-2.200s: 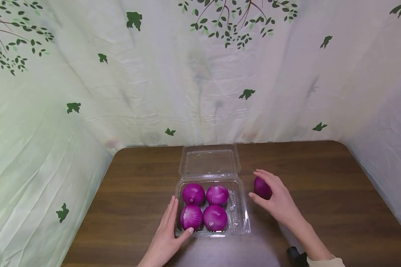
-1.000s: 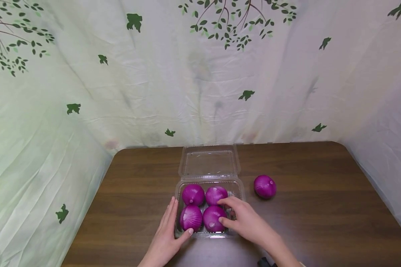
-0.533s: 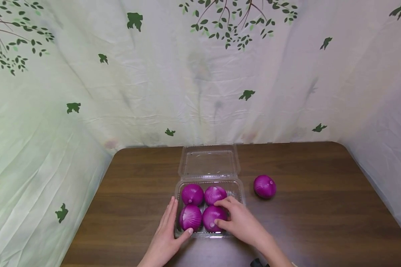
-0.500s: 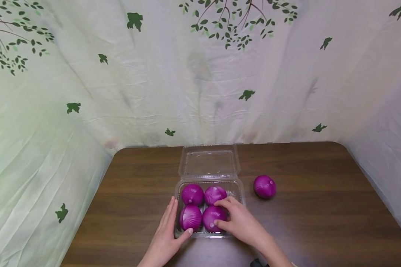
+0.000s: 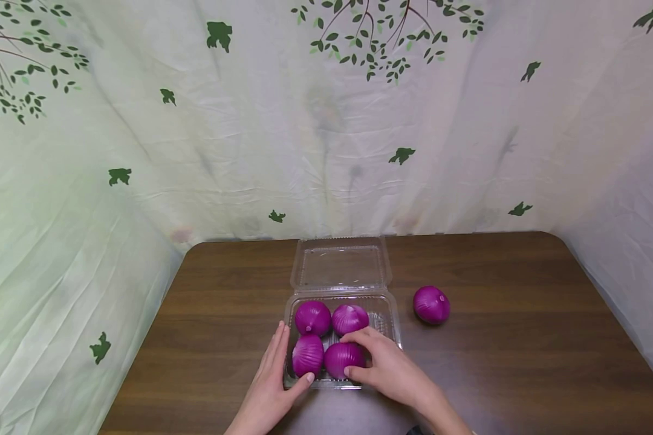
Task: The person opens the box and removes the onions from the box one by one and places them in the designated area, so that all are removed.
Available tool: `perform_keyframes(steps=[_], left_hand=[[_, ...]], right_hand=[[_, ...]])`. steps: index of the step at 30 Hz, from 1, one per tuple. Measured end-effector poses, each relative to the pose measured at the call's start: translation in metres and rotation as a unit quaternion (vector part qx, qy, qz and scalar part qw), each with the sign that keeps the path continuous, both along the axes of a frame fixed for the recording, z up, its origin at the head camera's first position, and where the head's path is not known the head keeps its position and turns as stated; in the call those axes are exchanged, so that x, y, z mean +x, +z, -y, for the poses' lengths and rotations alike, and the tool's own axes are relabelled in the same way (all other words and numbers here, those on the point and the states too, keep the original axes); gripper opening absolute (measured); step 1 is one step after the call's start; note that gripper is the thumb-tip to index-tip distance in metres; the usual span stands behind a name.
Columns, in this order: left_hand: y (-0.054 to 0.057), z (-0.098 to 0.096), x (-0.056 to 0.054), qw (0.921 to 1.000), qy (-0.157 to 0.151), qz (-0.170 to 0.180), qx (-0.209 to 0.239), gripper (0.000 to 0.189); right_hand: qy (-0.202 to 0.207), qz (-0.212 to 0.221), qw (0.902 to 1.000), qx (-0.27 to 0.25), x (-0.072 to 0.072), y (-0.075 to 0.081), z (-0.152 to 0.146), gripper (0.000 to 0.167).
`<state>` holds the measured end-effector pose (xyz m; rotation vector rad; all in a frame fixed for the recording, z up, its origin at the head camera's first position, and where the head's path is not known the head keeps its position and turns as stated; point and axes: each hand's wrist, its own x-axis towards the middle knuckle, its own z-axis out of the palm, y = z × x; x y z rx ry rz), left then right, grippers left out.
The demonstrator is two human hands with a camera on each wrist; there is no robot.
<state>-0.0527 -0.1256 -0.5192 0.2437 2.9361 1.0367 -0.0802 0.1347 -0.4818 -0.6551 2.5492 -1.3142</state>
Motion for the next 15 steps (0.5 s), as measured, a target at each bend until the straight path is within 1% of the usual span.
perform_keyframes(steps=[4, 10, 15], left_hand=[[0.0, 0.001, -0.001, 1.0, -0.001, -0.003, 0.001, 0.098], [0.001, 0.001, 0.0, 1.0, -0.004, 0.0, 0.005, 0.098], [0.001, 0.001, 0.001, 0.9999, -0.002, 0.01, 0.005, 0.099]], right_hand=[[-0.007, 0.017, 0.9998, -0.009, 0.001, 0.001, 0.001, 0.039], [-0.009, 0.006, 0.9999, 0.005, 0.004, -0.002, 0.009, 0.032], [-0.017, 0.006, 0.9998, -0.009, 0.004, -0.005, 0.014, 0.027]])
